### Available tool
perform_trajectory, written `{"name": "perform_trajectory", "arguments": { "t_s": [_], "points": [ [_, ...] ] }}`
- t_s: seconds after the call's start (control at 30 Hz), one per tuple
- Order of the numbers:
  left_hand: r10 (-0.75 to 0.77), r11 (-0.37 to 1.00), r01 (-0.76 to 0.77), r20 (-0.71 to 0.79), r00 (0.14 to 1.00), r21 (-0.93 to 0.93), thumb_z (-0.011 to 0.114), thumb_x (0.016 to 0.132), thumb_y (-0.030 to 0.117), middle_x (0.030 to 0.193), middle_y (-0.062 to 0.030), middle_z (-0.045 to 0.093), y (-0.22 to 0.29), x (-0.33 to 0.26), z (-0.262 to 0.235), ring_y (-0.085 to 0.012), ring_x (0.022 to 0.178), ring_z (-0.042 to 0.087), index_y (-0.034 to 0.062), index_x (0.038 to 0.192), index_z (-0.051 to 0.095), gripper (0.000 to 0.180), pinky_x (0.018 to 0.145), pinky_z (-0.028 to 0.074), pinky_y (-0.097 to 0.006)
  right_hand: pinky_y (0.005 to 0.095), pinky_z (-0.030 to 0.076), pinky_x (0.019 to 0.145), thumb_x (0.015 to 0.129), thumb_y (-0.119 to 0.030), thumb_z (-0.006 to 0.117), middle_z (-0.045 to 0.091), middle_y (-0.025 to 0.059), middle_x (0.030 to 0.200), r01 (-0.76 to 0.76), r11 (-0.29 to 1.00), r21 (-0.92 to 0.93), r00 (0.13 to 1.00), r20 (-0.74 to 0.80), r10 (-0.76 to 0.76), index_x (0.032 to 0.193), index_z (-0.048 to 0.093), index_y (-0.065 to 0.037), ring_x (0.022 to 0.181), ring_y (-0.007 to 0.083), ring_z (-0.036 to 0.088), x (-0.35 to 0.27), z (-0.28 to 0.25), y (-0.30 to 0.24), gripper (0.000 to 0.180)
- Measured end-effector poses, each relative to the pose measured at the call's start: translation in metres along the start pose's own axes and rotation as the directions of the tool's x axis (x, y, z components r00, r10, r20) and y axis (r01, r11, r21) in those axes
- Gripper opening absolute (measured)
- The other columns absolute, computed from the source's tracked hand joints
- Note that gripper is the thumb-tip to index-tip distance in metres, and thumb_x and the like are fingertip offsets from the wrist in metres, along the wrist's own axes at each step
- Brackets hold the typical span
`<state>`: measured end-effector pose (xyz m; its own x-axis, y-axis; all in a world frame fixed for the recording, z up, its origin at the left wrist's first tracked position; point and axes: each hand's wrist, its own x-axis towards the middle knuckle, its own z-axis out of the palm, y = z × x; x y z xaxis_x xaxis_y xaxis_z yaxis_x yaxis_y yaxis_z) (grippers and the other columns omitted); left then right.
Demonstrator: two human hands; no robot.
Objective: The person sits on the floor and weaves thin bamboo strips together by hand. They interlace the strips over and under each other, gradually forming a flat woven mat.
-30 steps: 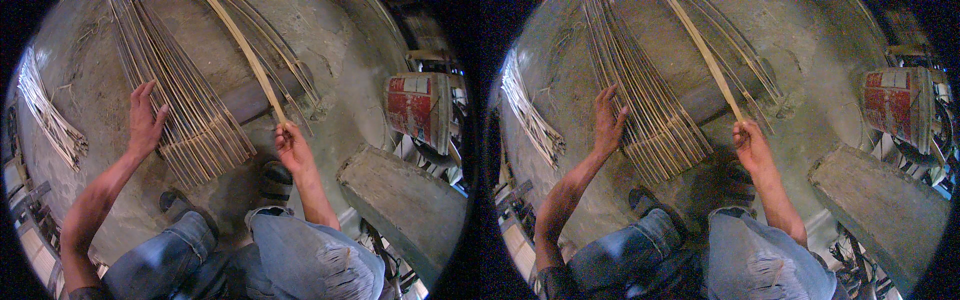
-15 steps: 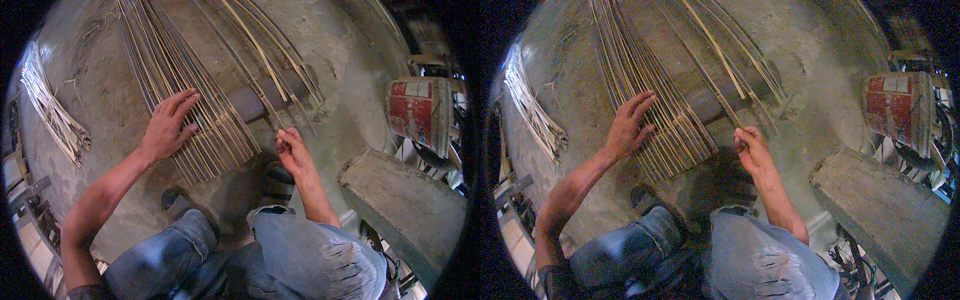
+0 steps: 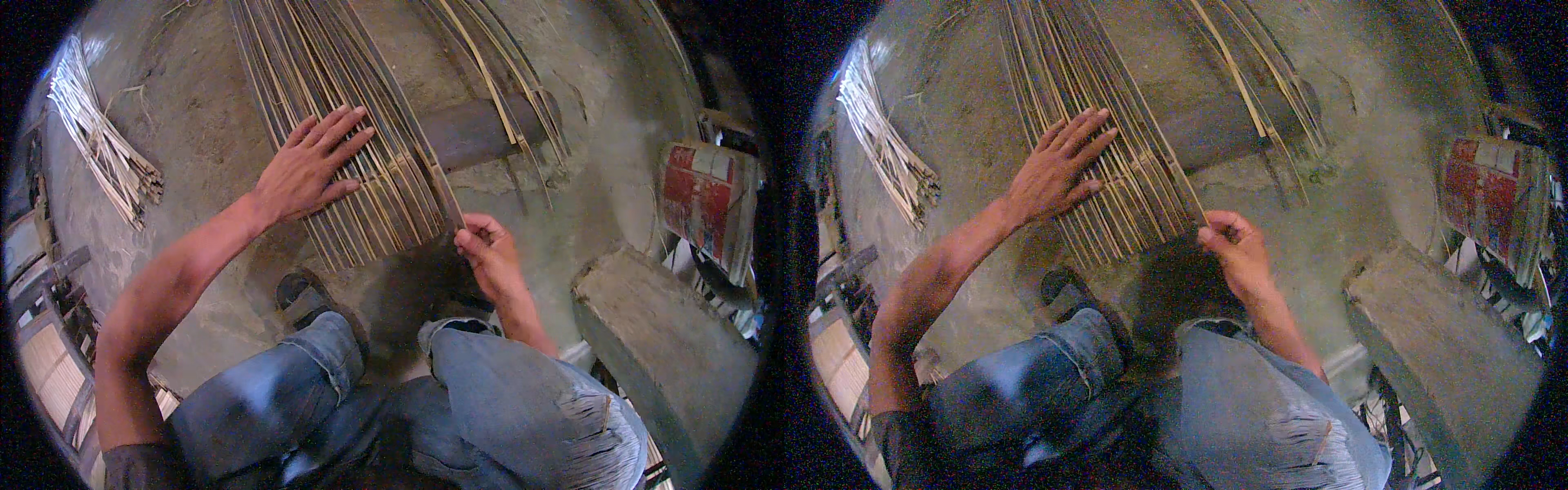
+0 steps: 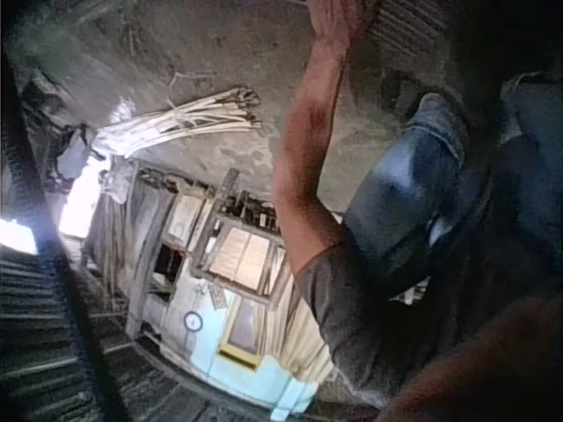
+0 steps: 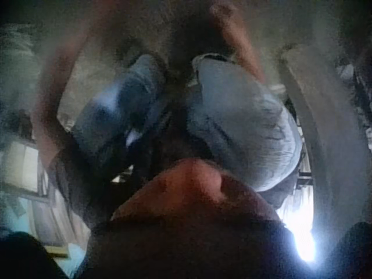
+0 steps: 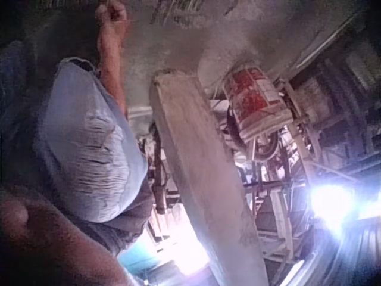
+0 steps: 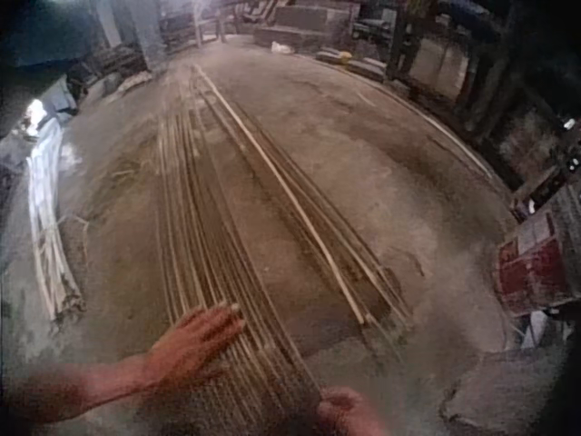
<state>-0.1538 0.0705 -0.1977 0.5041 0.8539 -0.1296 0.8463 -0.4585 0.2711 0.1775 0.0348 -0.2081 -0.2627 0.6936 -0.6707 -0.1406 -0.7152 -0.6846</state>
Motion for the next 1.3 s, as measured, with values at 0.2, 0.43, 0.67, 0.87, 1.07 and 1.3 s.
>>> {"name": "perform_trajectory", "arguments": {
  "t_s": [0.2,0.43,0.67,0.87,1.07,1.3],
  "points": [
    [-0.011,0.997,0.009,0.025,1.0,0.073,0.049,0.093,0.049,0.16,-0.0103,0.017,-0.001,-0.001,0.007,-0.0304,0.148,0.017,0.015,0.153,0.025,0.073,0.119,0.014,-0.049,0.0282,0.052,0.075,0.085,-0.002,0.07,0.067,0.008,0.1,-0.065,0.998,0.014,0.996,0.064,0.064,0.114,0.061,-0.001,0.087,0.0148,0.063,-0.01,0.007,0.017,0.03],
    [-0.084,0.996,0.084,0.002,0.996,0.031,0.052,0.09,0.055,0.159,-0.0164,0.019,-0.001,-0.002,0.006,-0.0328,0.147,0.017,0.0066,0.15,0.028,0.081,0.119,0.014,-0.049,0.0289,0.052,0.069,0.087,-0.008,0.072,0.067,0.0092,0.098,-0.147,0.989,0.005,0.976,0.16,0.144,0.11,0.058,-0.003,0.081,0.0161,0.064,-0.012,0.011,0.023,0.027],
    [-0.158,0.985,0.162,-0.071,0.985,0.056,0.054,0.089,0.058,0.157,-0.02,0.019,-0.002,-0.011,0.013,-0.035,0.146,0.018,0.0011,0.147,0.028,0.086,0.119,0.015,-0.048,0.026,0.052,0.07,0.088,-0.012,0.072,0.066,0.0074,0.097,-0.381,0.922,0.07,0.914,0.183,0.363,0.108,0.055,-0.005,0.083,0.014,0.062,-0.002,0.029,0.037,0.027],
    [-0.136,0.99,0.137,-0.086,0.987,0.011,0.055,0.088,0.056,0.157,-0.0205,0.02,-0.001,-0.008,0.008,-0.0358,0.146,0.018,0.0013,0.148,0.026,0.086,0.118,0.018,-0.048,0.0264,0.053,0.072,0.089,-0.014,0.072,0.064,0.0045,0.092,-0.336,0.938,0.083,0.938,0.124,0.325,0.106,0.057,-0.003,0.082,0.0135,0.062,0.0,0.024,0.032,0.026],
    [-0.141,0.99,0.139,-0.113,0.984,-0.027,0.056,0.088,0.053,0.157,-0.0217,0.018,-0.003,-0.007,0.016,-0.0373,0.146,0.018,0.0017,0.149,0.024,0.086,0.118,0.018,-0.048,0.0257,0.054,0.074,0.087,-0.014,0.073,0.062,0.0029,0.091,-0.362,0.932,-0.012,0.926,0.106,0.362,0.104,0.057,-0.002,0.081,0.0129,0.062,0.004,0.026,0.024,0.026],
    [-0.104,0.994,0.107,-0.113,0.988,0.013,0.056,0.089,0.052,0.158,-0.0239,0.013,0.001,-0.006,0.016,-0.04,0.146,0.016,0.0131,0.153,0.023,0.082,0.118,0.018,-0.049,0.0271,0.055,0.077,0.086,-0.011,0.074,0.062,0.0044,0.094,-0.376,0.926,0.04,0.924,0.089,0.371,0.107,0.055,-0.002,0.084,0.0147,0.063,0.006,0.029,0.025,0.03]
  ]
}}
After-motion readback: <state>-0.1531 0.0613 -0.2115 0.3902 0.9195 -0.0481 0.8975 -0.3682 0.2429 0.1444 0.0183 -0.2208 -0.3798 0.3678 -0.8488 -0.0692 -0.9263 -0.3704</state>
